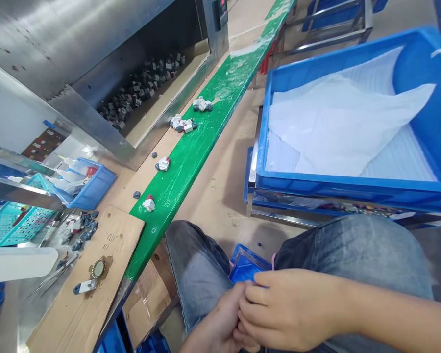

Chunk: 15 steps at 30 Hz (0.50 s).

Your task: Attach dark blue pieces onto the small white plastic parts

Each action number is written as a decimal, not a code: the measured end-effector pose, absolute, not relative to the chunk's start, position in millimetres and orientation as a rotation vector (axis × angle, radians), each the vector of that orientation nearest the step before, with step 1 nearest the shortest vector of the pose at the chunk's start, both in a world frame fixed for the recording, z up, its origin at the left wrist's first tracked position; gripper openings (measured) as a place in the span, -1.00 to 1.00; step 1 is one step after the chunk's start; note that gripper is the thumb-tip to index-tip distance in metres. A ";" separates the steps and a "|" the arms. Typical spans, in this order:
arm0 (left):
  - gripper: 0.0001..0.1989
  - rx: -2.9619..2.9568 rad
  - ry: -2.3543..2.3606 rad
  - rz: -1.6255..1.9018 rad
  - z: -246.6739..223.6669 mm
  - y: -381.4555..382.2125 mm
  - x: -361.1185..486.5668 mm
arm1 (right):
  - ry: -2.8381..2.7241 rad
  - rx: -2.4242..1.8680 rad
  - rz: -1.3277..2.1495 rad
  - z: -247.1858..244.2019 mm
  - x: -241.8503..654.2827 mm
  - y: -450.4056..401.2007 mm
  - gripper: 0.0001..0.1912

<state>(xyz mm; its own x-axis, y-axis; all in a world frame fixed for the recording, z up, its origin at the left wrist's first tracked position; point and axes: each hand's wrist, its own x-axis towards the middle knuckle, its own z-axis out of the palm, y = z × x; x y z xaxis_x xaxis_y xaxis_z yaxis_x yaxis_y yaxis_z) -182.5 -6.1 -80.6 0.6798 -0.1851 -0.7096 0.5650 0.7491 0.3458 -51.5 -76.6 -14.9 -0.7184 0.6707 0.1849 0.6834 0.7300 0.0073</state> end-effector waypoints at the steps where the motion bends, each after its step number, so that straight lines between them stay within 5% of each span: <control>1: -0.51 0.569 0.668 -0.511 -81.5 -5.4 -183.7 | -2.779 -1.054 -0.109 -11.8 -50.6 -75.5 -0.44; 5: -0.54 0.593 0.662 -0.593 -74.4 -8.8 -183.3 | -2.712 -1.120 -0.154 -14.2 -48.6 -73.1 -0.42; 8: -0.54 0.741 0.884 -0.208 -60.7 -9.7 -178.5 | -2.400 -1.394 -0.096 -28.2 -52.2 -70.0 -0.46; 11: -0.62 1.383 0.915 0.441 -48.3 2.0 -173.5 | -1.698 -1.715 0.386 -40.0 -62.4 -64.4 -0.53; 15: -0.66 2.259 0.282 0.984 -40.5 26.1 -170.8 | -0.693 -1.544 1.124 -43.2 -82.0 -68.9 -0.51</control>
